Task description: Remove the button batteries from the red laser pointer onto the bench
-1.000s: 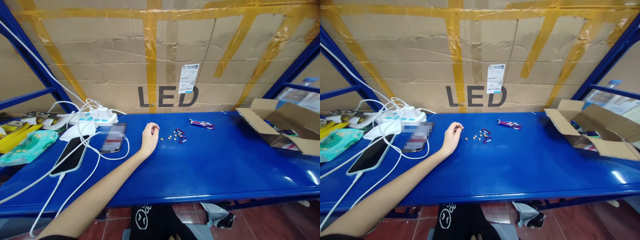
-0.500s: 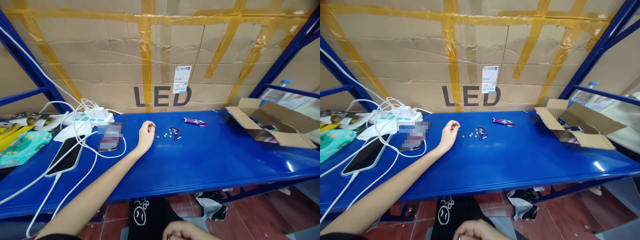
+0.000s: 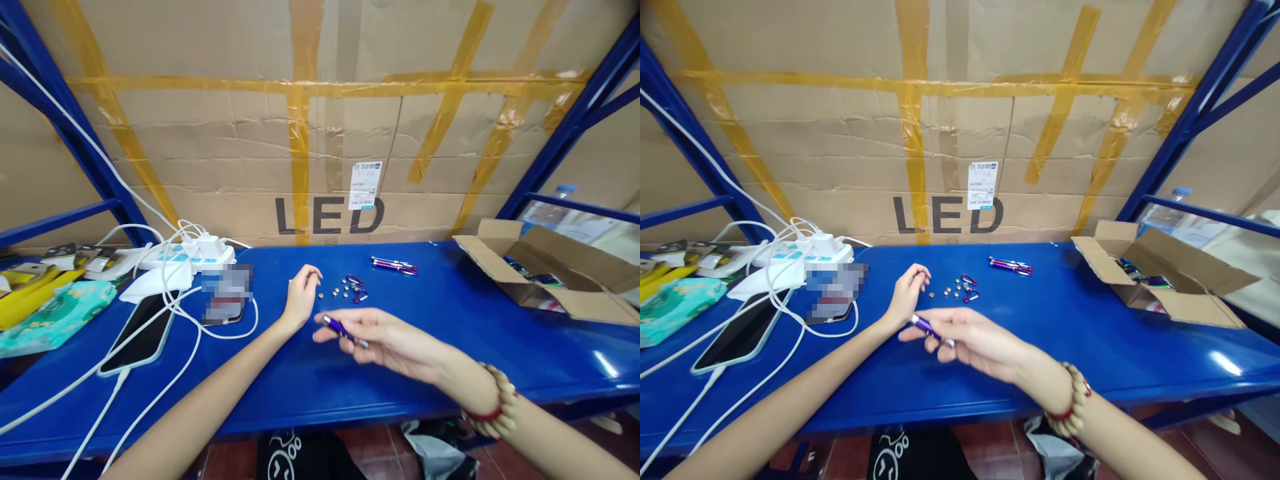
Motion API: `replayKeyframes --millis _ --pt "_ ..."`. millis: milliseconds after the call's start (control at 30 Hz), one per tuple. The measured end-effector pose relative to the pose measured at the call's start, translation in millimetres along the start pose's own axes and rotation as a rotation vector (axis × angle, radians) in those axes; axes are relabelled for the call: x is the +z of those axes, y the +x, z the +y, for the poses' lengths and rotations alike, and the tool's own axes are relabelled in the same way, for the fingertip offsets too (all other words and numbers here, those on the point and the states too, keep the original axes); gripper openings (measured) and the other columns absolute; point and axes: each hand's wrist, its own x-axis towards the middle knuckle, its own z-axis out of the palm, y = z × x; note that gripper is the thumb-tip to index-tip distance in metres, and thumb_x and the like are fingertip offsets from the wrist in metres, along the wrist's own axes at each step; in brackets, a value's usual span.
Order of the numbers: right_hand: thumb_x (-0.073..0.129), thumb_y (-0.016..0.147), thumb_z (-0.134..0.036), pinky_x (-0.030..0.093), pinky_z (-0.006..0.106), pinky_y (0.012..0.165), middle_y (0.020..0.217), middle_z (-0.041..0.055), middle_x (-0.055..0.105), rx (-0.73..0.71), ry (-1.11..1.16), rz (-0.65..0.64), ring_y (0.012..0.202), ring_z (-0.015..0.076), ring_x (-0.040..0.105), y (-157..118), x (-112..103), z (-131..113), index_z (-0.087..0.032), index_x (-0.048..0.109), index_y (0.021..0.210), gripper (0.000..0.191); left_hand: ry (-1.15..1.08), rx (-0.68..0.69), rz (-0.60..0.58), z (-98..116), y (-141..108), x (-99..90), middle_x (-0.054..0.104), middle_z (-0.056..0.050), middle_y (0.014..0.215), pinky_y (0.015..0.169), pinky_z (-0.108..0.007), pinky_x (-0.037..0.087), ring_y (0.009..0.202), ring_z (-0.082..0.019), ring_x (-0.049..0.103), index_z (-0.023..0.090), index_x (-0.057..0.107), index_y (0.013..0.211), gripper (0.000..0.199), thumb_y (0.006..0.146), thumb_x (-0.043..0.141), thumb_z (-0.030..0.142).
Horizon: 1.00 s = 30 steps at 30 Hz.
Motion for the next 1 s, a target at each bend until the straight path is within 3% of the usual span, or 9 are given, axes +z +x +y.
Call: replayKeyframes --millis 133,233,400,533,667,800,1000 --pt "0.064 0.080 -0.039 0.027 0.013 0.041 0.069 0.0022 0.058 -0.080 -0.152 0.112 0.050 0.0032 0.036 47 -34 -15 -0.012 0.068 0.094 0.030 -0.083 -0.016 -0.036 2 -1 0.3 0.049 0.002 0.060 0.056 -0.024 0.041 0.053 -0.009 0.048 0.013 0.052 0.071 0.041 0.095 0.037 0.043" --pt "0.058 0.083 -0.046 0.021 0.016 0.038 0.060 -0.0017 0.052 -0.126 -0.273 0.181 0.042 0.0018 0.027 73 -57 -19 -0.009 0.064 0.081 0.037 -0.122 -0.034 -0.066 2 -2 2.2 0.049 0.003 0.055 0.053 -0.025 0.040 0.049 -0.010 0.046 0.014 0.050 0.070 0.048 0.095 0.030 0.050" --pt "0.063 0.077 -0.046 0.027 0.016 0.040 0.062 -0.0032 0.053 -0.193 -0.465 0.253 0.043 0.0026 0.037 81 -80 -16 -0.011 0.065 0.100 0.041 -0.122 -0.053 -0.142 1 -5 6.1 0.049 0.003 0.053 0.056 -0.025 0.039 0.050 -0.011 0.047 0.016 0.048 0.074 0.043 0.094 0.030 0.049" --pt "0.066 0.074 -0.043 0.039 0.019 0.045 0.067 0.0016 0.061 -0.237 -0.578 0.318 0.051 0.0076 0.050 65 -84 -8 -0.011 0.065 0.103 0.044 -0.065 -0.063 -0.156 0 -6 5.1 0.052 0.003 0.061 0.059 -0.024 0.038 0.058 -0.011 0.050 0.018 0.044 0.079 0.027 0.091 0.041 0.042" --pt "0.068 0.073 -0.039 0.042 0.020 0.047 0.066 0.0029 0.063 -0.303 -0.636 0.394 0.052 0.0083 0.051 50 -77 0 -0.011 0.067 0.095 0.036 -0.013 -0.030 -0.257 2 -5 3.2 0.058 0.000 0.084 0.059 -0.022 0.037 0.068 -0.012 0.051 0.019 0.050 0.092 0.016 0.084 0.053 0.033" --pt "0.063 0.078 -0.041 0.041 0.018 0.042 0.066 0.0022 0.062 -0.349 -0.634 0.403 0.049 0.0077 0.050 45 -66 2 -0.013 0.066 0.101 0.036 0.012 0.016 -0.393 6 -6 3.4 0.058 0.000 0.073 0.064 -0.024 0.039 0.069 -0.014 0.052 0.018 0.057 0.078 0.012 0.084 0.051 0.026" --pt "0.063 0.078 -0.038 0.043 0.016 0.043 0.075 0.0034 0.061 -0.430 -0.624 0.474 0.054 0.0076 0.052 43 -62 3 -0.013 0.065 0.101 0.034 0.012 0.020 -0.382 2 -3 2.2 0.060 0.000 0.077 0.067 -0.023 0.040 0.072 -0.013 0.055 0.017 0.057 0.087 0.014 0.088 0.044 0.023"
